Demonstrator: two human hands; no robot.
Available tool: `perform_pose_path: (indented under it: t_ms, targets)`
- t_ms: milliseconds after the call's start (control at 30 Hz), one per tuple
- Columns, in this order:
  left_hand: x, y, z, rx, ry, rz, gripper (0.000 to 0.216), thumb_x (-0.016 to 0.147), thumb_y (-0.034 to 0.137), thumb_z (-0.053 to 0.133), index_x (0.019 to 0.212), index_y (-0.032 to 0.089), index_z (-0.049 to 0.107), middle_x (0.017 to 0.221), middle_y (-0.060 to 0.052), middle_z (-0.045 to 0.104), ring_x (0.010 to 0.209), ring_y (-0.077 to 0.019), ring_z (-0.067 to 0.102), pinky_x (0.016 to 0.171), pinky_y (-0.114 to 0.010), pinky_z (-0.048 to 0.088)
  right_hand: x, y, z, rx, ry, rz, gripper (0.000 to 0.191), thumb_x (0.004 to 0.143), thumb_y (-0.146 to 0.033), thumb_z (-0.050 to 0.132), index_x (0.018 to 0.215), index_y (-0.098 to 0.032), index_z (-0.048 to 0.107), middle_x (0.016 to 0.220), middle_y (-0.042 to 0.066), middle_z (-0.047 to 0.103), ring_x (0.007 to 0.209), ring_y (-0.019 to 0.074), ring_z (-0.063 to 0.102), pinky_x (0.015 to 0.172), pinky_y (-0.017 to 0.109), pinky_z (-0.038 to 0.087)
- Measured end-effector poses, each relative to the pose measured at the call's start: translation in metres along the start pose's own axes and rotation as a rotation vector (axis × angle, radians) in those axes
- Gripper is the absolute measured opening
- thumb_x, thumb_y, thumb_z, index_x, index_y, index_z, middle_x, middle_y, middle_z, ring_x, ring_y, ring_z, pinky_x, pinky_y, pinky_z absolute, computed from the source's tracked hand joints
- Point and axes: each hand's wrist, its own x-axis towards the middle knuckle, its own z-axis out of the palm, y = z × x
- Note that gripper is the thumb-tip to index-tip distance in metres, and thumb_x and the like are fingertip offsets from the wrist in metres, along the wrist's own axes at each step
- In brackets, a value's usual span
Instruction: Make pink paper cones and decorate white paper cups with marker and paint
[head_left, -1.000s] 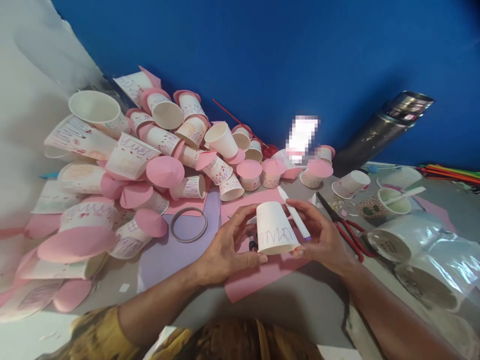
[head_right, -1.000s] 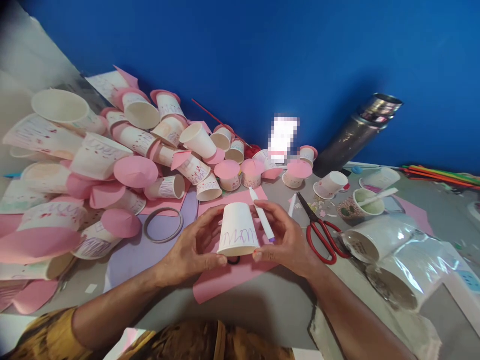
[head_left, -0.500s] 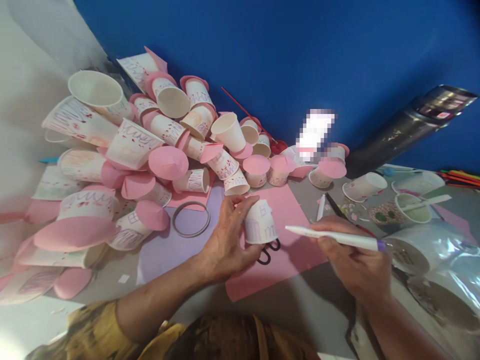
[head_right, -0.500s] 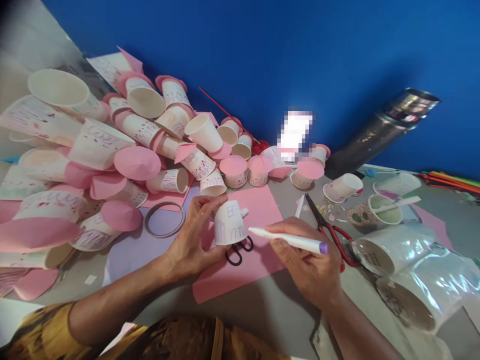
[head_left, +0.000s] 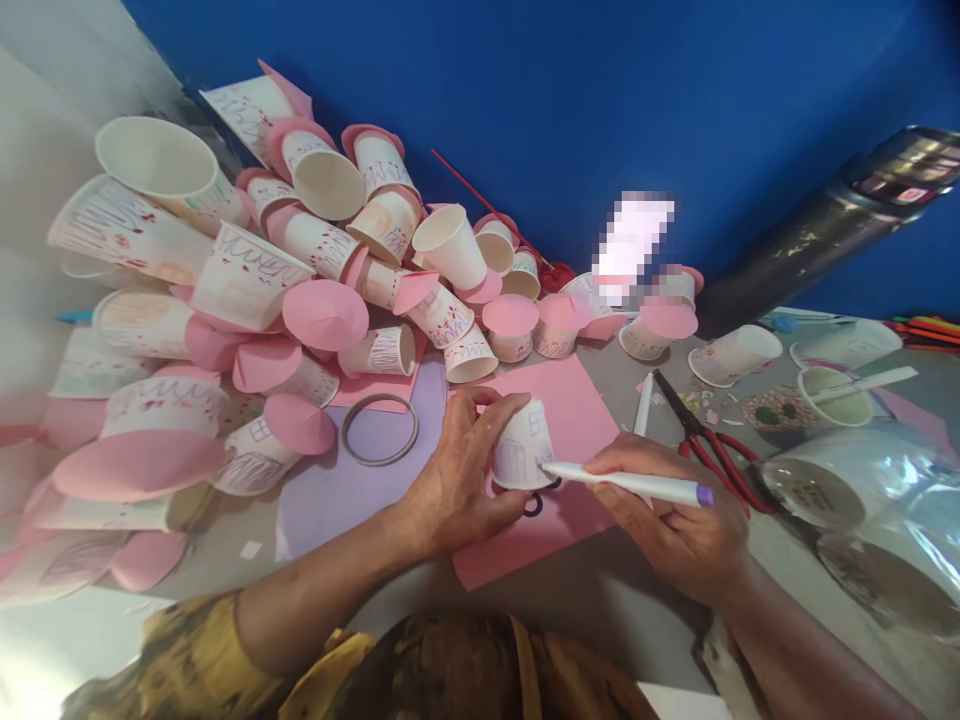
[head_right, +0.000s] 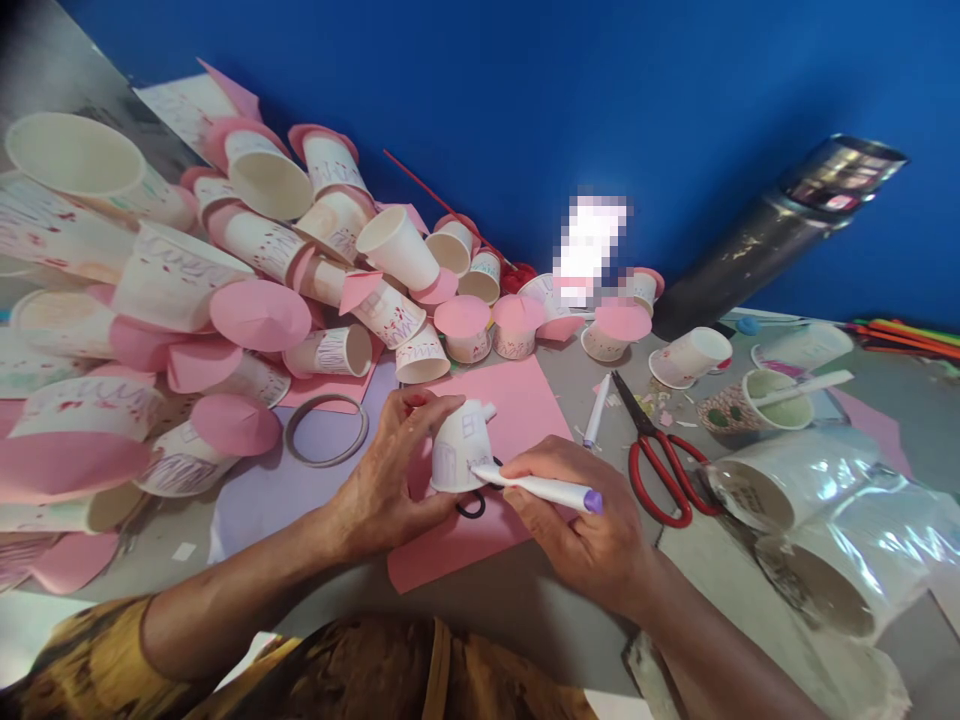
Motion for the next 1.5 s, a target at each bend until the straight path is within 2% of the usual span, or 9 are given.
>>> perform_pose_path:
  t_ms: [100, 300, 467, 633, 867, 1133, 1300, 1433, 1500]
  targets:
    - [0.001, 0.0, -0.001, -0.011, -0.006, 0.004, 0.083, 0.073, 0.023, 0.084, 0.147, 0.023, 0.045, 0.131, -0.014, 0.048, 0.131, -0.0342, 0.045, 0.11, -0.054, 0.048, -0.005, 0.002, -0.003, -0.001, 0.005, 0.02, 0.012, 0.099, -0.02, 0.065, 0.107, -0.026, 0.072, 0.09, 0.003, 0.077, 0.077, 0.0194, 0.074, 0.068, 0.031, 0.06]
    - [0.001, 0.002, -0.002, -0.07, 0.052, 0.051, 0.071, 0.08, 0.02, 0.076, 0.145, 0.025, 0.045, 0.134, -0.013, 0.05, 0.129, -0.0304, 0.052, 0.108, -0.049, 0.05, 0.0, 0.01, -0.018, -0.252, 0.236, 0.056, 0.015, 0.098, -0.021, 0.067, 0.11, -0.028, 0.072, 0.092, 0.003, 0.079, 0.072, 0.0191, 0.073, 0.067, 0.031, 0.059]
    - [0.002, 0.0, -0.005, -0.161, 0.05, -0.023, 0.072, 0.083, 0.022, 0.075, 0.147, 0.027, 0.043, 0.147, -0.014, 0.049, 0.137, -0.0316, 0.052, 0.114, -0.053, 0.047, 0.01, 0.039, -0.035, -0.638, 0.075, 0.127, 0.035, 0.098, -0.019, 0.055, 0.13, -0.024, 0.067, 0.114, 0.012, 0.075, 0.106, 0.0316, 0.07, 0.09, 0.046, 0.057]
    - [0.004, -0.006, -0.008, -0.344, 0.043, -0.163, 0.076, 0.082, 0.023, 0.078, 0.15, 0.03, 0.044, 0.154, -0.012, 0.051, 0.14, -0.0322, 0.054, 0.118, -0.054, 0.045, 0.009, 0.061, -0.047, -0.852, -0.069, 0.291, 0.063, 0.082, -0.005, 0.051, 0.143, -0.02, 0.058, 0.124, 0.016, 0.069, 0.116, 0.0353, 0.064, 0.095, 0.05, 0.055]
    - [0.011, 0.002, -0.016, -0.373, 0.009, -0.226, 0.077, 0.081, 0.03, 0.081, 0.15, 0.035, 0.047, 0.156, -0.01, 0.052, 0.135, -0.0356, 0.06, 0.108, -0.053, 0.056, 0.008, 0.06, -0.064, -1.106, -0.167, 0.43, 0.052, 0.09, -0.001, 0.047, 0.136, -0.018, 0.064, 0.118, 0.016, 0.071, 0.107, 0.0331, 0.067, 0.086, 0.043, 0.054]
    - [0.015, -0.015, -0.001, -0.177, 0.073, -0.139, 0.07, 0.086, 0.028, 0.075, 0.15, 0.032, 0.045, 0.148, -0.012, 0.056, 0.123, -0.0346, 0.067, 0.1, -0.053, 0.061, 0.009, 0.059, -0.064, -1.016, -0.349, 0.418, 0.045, 0.089, 0.0, 0.052, 0.12, -0.024, 0.073, 0.104, 0.011, 0.071, 0.099, 0.0308, 0.069, 0.073, 0.035, 0.049]
    - [0.007, -0.026, 0.011, 0.064, 0.095, 0.105, 0.07, 0.092, 0.03, 0.07, 0.154, 0.032, 0.037, 0.148, -0.015, 0.053, 0.14, -0.0375, 0.054, 0.11, -0.057, 0.053, 0.014, 0.041, -0.057, -0.781, -0.258, 0.382, 0.035, 0.098, -0.021, 0.061, 0.132, -0.023, 0.067, 0.116, 0.011, 0.074, 0.103, 0.0297, 0.071, 0.084, 0.041, 0.056]
    - [0.004, -0.023, 0.017, 0.179, 0.038, 0.261, 0.083, 0.095, 0.021, 0.064, 0.163, 0.03, 0.018, 0.15, -0.02, 0.053, 0.138, -0.0381, 0.055, 0.109, -0.061, 0.052, 0.011, 0.024, -0.03, -0.465, -0.344, 0.031, 0.108, 0.077, -0.046, 0.09, 0.162, -0.018, 0.031, 0.158, 0.017, 0.052, 0.144, 0.0352, 0.049, 0.116, 0.048, 0.046]
    - [0.004, -0.023, 0.018, 0.214, 0.004, 0.352, 0.087, 0.095, 0.017, 0.062, 0.166, 0.029, 0.012, 0.153, -0.021, 0.052, 0.14, -0.0381, 0.054, 0.111, -0.062, 0.049, 0.008, 0.019, -0.017, -0.433, -0.376, -0.068, 0.119, 0.076, -0.042, 0.092, 0.166, -0.016, 0.019, 0.162, 0.017, 0.048, 0.15, 0.0349, 0.04, 0.122, 0.049, 0.041]
